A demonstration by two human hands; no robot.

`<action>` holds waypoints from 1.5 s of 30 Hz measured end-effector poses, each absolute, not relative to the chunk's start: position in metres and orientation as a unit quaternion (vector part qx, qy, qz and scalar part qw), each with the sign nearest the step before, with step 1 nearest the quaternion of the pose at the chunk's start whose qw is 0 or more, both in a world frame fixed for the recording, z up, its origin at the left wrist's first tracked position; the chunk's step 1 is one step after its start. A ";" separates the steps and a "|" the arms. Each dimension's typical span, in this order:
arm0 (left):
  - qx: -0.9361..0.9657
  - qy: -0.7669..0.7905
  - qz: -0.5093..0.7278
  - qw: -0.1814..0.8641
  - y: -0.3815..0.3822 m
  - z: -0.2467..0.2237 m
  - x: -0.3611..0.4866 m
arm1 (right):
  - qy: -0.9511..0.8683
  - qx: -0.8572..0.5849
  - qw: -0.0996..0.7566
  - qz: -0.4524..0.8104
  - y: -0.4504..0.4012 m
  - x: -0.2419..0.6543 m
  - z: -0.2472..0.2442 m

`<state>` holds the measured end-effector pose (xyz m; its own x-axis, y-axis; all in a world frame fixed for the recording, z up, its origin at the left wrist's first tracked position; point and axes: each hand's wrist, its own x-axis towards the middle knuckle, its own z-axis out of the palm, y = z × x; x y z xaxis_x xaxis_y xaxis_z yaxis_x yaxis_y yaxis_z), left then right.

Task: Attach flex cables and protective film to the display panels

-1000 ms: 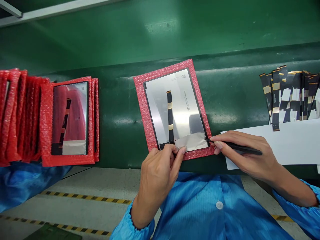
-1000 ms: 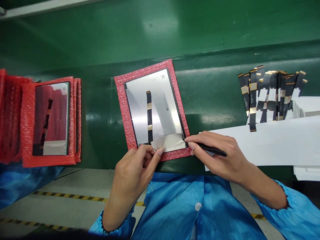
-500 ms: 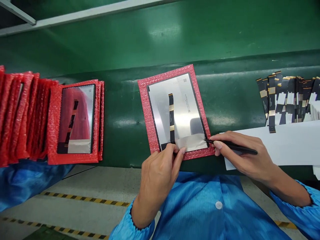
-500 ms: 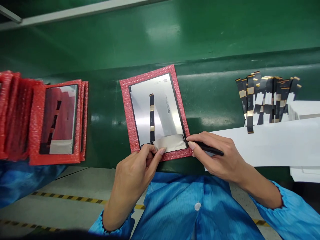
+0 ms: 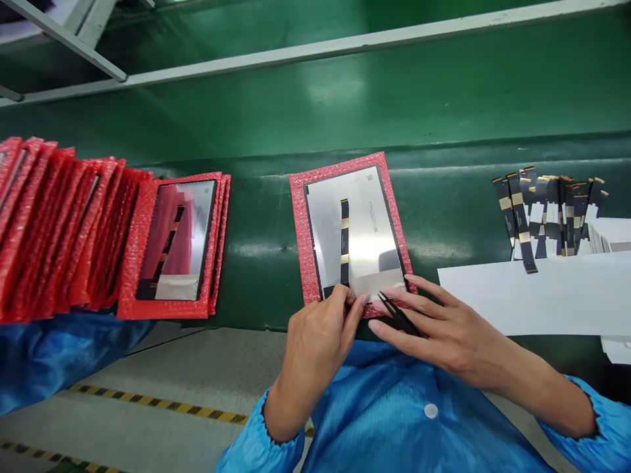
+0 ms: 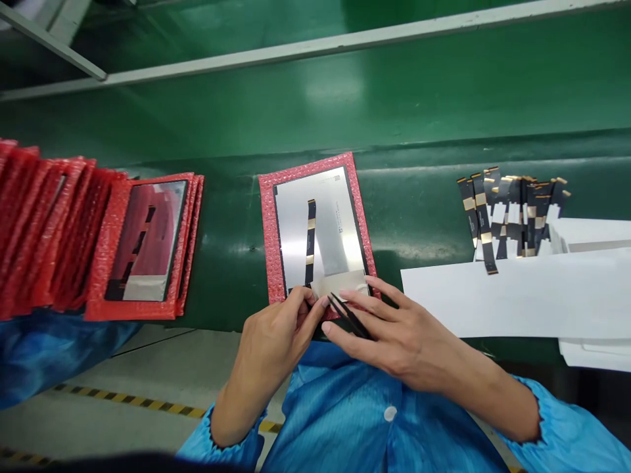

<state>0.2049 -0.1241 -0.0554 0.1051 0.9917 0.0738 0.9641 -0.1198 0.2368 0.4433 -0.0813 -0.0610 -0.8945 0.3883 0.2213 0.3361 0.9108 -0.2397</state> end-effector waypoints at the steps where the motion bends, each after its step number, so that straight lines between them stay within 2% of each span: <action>1: 0.742 0.658 0.110 0.062 -0.124 -0.056 0.205 | -0.973 -0.175 0.124 0.084 -0.082 0.440 -0.061; 11: 0.741 0.655 0.137 0.055 -0.125 -0.059 0.204 | -0.975 -0.172 0.122 0.077 -0.082 0.434 -0.070; 15: 0.727 0.676 0.093 0.081 -0.126 -0.060 0.203 | -0.977 -0.173 0.109 0.059 -0.084 0.435 -0.072; 18: 0.721 0.683 0.066 0.095 -0.126 -0.060 0.203 | -0.970 -0.188 0.133 0.074 -0.085 0.441 -0.076; 27: 0.712 0.689 0.087 0.102 -0.126 -0.058 0.203 | -0.917 -0.311 0.204 0.145 -0.091 0.469 -0.083; 34: 0.744 0.645 0.168 0.043 -0.125 -0.055 0.203 | -0.915 -0.260 0.214 0.221 -0.084 0.451 -0.083; 41: 0.719 0.688 0.089 0.041 -0.128 -0.052 0.206 | -0.941 -0.236 0.170 0.170 -0.084 0.455 -0.090; 45: 0.716 0.693 0.069 0.048 -0.128 -0.051 0.206 | -0.940 -0.237 0.174 0.172 -0.085 0.455 -0.090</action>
<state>0.2064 -0.1282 -0.0514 0.0294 0.9991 0.0320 0.9858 -0.0343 0.1644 0.4549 -0.0849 -0.0904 -0.8265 0.5061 0.2464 0.3862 0.8283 -0.4060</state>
